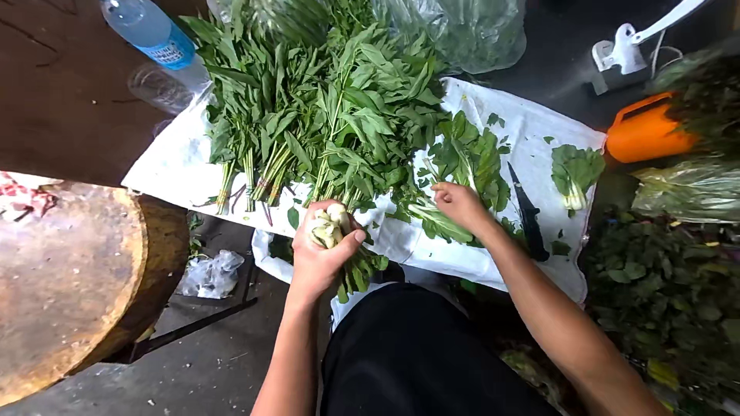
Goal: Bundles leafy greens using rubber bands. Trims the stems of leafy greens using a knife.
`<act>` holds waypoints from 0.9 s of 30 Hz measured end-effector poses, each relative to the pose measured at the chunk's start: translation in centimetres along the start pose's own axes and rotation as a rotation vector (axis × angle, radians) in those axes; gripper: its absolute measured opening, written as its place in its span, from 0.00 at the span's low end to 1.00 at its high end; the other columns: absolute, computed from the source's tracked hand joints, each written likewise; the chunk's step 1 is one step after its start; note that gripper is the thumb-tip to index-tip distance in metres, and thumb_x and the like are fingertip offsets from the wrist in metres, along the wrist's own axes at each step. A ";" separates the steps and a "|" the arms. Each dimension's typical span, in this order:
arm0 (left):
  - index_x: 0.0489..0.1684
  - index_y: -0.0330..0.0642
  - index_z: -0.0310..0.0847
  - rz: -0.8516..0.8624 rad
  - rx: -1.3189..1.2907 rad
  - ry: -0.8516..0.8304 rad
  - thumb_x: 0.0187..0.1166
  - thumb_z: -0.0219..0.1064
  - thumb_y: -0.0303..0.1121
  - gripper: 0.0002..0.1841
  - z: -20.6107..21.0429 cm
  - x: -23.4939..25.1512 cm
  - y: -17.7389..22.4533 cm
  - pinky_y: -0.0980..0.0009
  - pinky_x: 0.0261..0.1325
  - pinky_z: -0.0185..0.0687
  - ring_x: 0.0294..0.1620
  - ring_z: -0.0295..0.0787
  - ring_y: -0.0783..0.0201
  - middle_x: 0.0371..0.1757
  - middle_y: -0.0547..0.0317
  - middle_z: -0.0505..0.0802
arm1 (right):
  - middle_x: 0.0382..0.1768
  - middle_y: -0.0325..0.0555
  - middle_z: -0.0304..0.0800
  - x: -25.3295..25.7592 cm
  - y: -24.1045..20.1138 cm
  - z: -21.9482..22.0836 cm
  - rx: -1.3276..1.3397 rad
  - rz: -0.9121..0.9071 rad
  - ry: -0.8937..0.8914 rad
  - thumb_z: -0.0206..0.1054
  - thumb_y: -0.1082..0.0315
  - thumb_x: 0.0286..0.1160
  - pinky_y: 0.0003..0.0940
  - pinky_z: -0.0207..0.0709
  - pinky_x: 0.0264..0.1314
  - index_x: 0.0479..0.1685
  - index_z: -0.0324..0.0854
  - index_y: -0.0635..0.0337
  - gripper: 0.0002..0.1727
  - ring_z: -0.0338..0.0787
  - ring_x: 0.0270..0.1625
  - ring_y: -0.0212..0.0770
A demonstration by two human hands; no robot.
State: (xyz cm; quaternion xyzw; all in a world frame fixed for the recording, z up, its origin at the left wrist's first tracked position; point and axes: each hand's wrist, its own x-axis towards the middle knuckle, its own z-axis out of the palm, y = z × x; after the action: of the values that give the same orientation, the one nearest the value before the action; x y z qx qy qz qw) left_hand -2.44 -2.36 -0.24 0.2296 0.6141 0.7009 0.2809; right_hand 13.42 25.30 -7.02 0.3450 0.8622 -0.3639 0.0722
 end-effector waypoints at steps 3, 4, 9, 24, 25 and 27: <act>0.60 0.47 0.80 -0.069 0.000 -0.019 0.59 0.81 0.30 0.27 1.0 0.5 -0.4 0.67 0.42 0.92 0.38 0.94 0.64 0.38 0.59 0.95 | 0.60 0.58 0.90 0.2 0.1 -0.2 -0.016 -0.037 -0.051 0.68 0.68 0.79 0.57 0.80 0.71 0.69 0.82 0.64 0.21 0.89 0.63 0.55; 0.61 0.47 0.80 -0.089 0.008 -0.033 0.59 0.81 0.30 0.27 1.3 0.7 -0.6 0.66 0.43 0.93 0.38 0.94 0.63 0.38 0.59 0.95 | 0.63 0.60 0.88 0.5 0.3 0.7 -0.072 -0.060 -0.101 0.70 0.65 0.78 0.59 0.75 0.76 0.68 0.83 0.65 0.22 0.86 0.68 0.57; 0.62 0.35 0.78 -0.181 0.051 -0.077 0.61 0.82 0.30 0.28 2.6 0.5 0.3 0.68 0.53 0.91 0.44 0.93 0.68 0.43 0.60 0.94 | 0.69 0.68 0.84 0.1 0.0 4.5 -0.367 -0.114 -0.209 0.68 0.58 0.80 0.72 0.59 0.83 0.66 0.85 0.66 0.24 0.78 0.76 0.70; 0.64 0.34 0.79 -0.119 0.124 -0.123 0.62 0.82 0.32 0.29 2.3 2.7 1.0 0.63 0.56 0.87 0.47 0.89 0.65 0.48 0.52 0.91 | 0.59 0.61 0.90 -4.1 -5.0 -6.3 0.433 -0.282 0.115 0.62 0.74 0.76 0.38 0.82 0.68 0.73 0.73 0.76 0.25 0.91 0.60 0.42; 0.65 0.35 0.79 -0.115 0.146 -0.131 0.62 0.82 0.32 0.30 2.6 2.9 1.2 0.63 0.56 0.87 0.47 0.89 0.64 0.48 0.52 0.92 | 0.61 0.63 0.88 -4.3 -5.7 -6.3 0.444 -0.322 0.116 0.62 0.74 0.75 0.38 0.82 0.68 0.69 0.76 0.77 0.23 0.90 0.61 0.43; 0.67 0.36 0.78 -0.126 0.187 -0.161 0.64 0.82 0.35 0.31 3.3 3.3 1.8 0.60 0.58 0.87 0.49 0.90 0.63 0.50 0.50 0.92 | 0.62 0.68 0.83 -5.0 -7.0 -6.1 0.389 -0.392 0.121 0.63 0.76 0.72 0.42 0.82 0.67 0.65 0.80 0.77 0.22 0.87 0.61 0.49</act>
State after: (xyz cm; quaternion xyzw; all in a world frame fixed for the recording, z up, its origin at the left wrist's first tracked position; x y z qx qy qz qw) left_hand -2.92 2.15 1.96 0.2711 0.6654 0.6009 0.3501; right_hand 13.42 23.27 3.34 0.2003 0.8292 -0.5082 -0.1187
